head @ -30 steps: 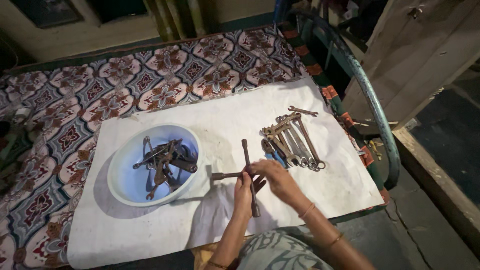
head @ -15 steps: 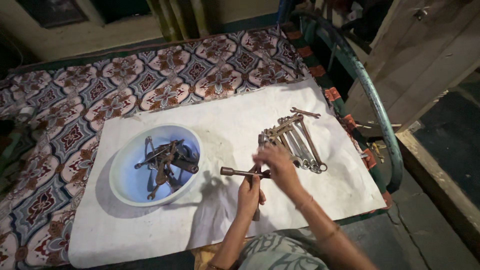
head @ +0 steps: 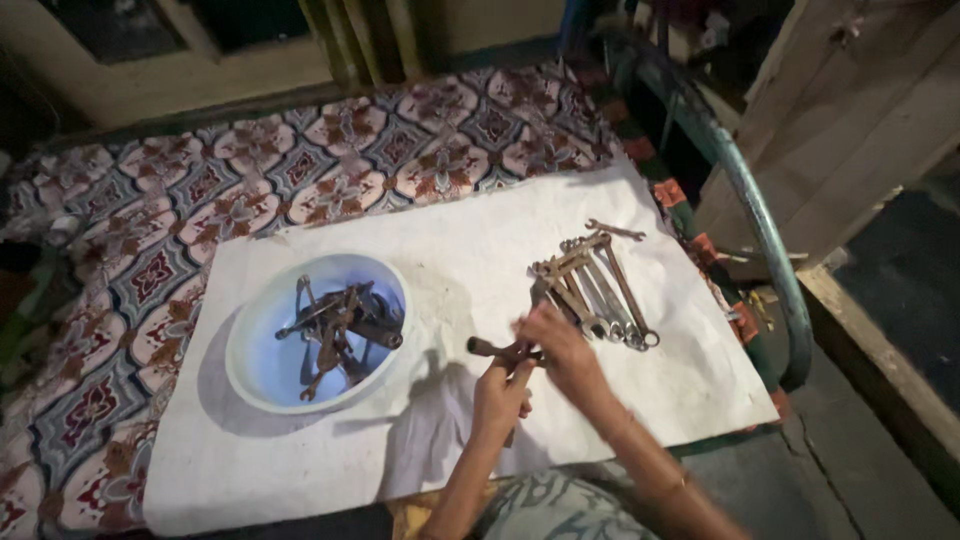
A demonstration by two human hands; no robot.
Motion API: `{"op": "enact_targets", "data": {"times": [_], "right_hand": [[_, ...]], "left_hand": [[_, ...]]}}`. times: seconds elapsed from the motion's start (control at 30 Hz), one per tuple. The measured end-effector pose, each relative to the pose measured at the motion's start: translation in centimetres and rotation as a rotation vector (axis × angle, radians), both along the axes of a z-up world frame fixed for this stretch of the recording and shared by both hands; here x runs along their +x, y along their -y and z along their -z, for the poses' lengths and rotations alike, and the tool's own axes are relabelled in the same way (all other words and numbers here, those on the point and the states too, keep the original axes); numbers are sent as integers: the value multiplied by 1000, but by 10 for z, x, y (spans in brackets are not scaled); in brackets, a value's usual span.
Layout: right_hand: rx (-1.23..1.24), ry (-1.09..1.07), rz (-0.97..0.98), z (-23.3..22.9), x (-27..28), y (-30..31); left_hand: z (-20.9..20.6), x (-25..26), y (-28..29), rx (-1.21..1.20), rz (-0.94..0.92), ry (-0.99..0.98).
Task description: The person assembles a metal C-clamp by screwing the threaded rod into the clamp body. They then pick up a T-handle socket wrench and attach a socket to it. The person handles the tools with both hands, tightening the components and inspecting the fit. The tools are placed on a white cloth on a patterned bedsheet.
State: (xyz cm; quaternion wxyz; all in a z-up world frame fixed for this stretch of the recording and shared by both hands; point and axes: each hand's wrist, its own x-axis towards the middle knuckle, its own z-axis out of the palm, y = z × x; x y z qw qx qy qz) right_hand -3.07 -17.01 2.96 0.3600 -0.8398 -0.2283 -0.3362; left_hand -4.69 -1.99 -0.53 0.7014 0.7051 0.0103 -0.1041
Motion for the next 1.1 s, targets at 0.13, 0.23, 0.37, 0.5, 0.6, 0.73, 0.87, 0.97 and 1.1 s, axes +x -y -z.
{"op": "enact_targets", "data": {"times": [0.13, 0.23, 0.37, 0.5, 0.6, 0.73, 0.87, 0.97, 1.1], "right_hand": [[-126, 148, 300, -30, 36, 20], [-110, 70, 221, -36, 38, 25], [-378, 124, 28, -21, 19, 11], [-387, 123, 98, -21, 19, 18], [-320, 61, 238, -28, 22, 30], [-328, -14, 52, -26, 15, 23], [-406, 10, 82, -23, 5, 22], [-341, 16, 264, -26, 14, 34], [-284, -1, 105, -19, 11, 20]], "left_hand": [[-30, -12, 5, 287, -19, 106], [-25, -6, 4, 456, -109, 382], [-12, -1, -4, 721, -235, 591], [-19, -3, -4, 720, -206, 483], [-26, -8, -4, 762, -223, 671], [-30, -6, -5, 872, -238, 763], [-33, -7, -6, 922, -245, 818], [-36, -11, -8, 886, -217, 870], [-36, -10, -6, 883, -205, 820]]}}
